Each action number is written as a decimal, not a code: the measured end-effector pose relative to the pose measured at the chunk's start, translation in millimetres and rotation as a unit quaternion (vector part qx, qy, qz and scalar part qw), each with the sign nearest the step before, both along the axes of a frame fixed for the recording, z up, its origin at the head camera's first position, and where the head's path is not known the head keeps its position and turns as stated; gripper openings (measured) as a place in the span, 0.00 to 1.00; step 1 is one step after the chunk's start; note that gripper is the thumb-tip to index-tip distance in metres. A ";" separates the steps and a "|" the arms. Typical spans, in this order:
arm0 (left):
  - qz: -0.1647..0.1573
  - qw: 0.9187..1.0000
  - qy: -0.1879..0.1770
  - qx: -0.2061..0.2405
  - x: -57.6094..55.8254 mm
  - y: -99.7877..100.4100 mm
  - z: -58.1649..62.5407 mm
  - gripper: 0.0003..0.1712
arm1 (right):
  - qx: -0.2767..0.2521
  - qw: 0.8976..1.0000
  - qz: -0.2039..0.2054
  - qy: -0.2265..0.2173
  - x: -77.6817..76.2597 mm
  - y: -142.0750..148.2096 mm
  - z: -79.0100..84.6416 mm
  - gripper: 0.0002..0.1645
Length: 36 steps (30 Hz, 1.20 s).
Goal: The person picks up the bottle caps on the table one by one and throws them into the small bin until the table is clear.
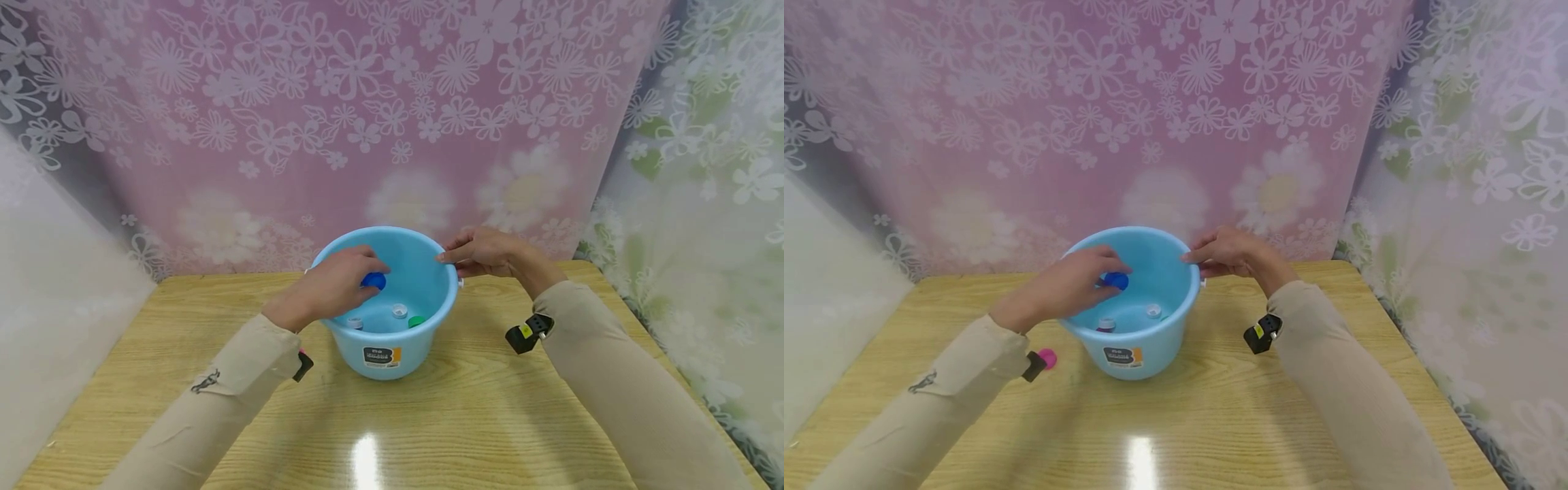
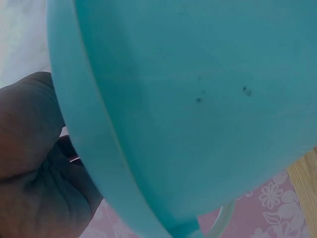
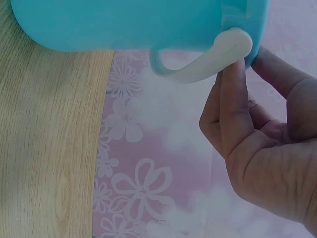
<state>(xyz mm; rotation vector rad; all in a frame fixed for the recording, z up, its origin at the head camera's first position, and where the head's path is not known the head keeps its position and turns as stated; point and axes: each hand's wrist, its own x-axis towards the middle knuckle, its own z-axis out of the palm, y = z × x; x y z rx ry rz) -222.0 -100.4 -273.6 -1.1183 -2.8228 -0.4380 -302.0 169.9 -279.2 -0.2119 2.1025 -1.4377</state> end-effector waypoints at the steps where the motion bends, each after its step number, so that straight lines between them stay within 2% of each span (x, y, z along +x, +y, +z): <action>1: -0.002 1.000 0.000 -0.002 -0.1 0.7 -0.1 0.18 | 0.000 1.000 0.000 0.004 0.4 0.0 -0.1 0.21; 13: -0.013 1.000 -0.017 -0.010 -2.3 3.5 -6.9 0.17 | 0.009 0.998 -0.009 0.055 7.1 -2.6 -3.9 0.18; 25: -0.008 1.000 -0.029 -0.010 -4.9 6.2 -9.0 0.17 | 0.026 0.997 -0.034 0.071 11.2 -4.8 -3.1 0.19; 36: 0.027 0.998 -0.049 0.004 -13.2 -2.1 -15.3 0.20 | 0.046 0.993 -0.052 0.099 16.5 -7.1 -3.3 0.19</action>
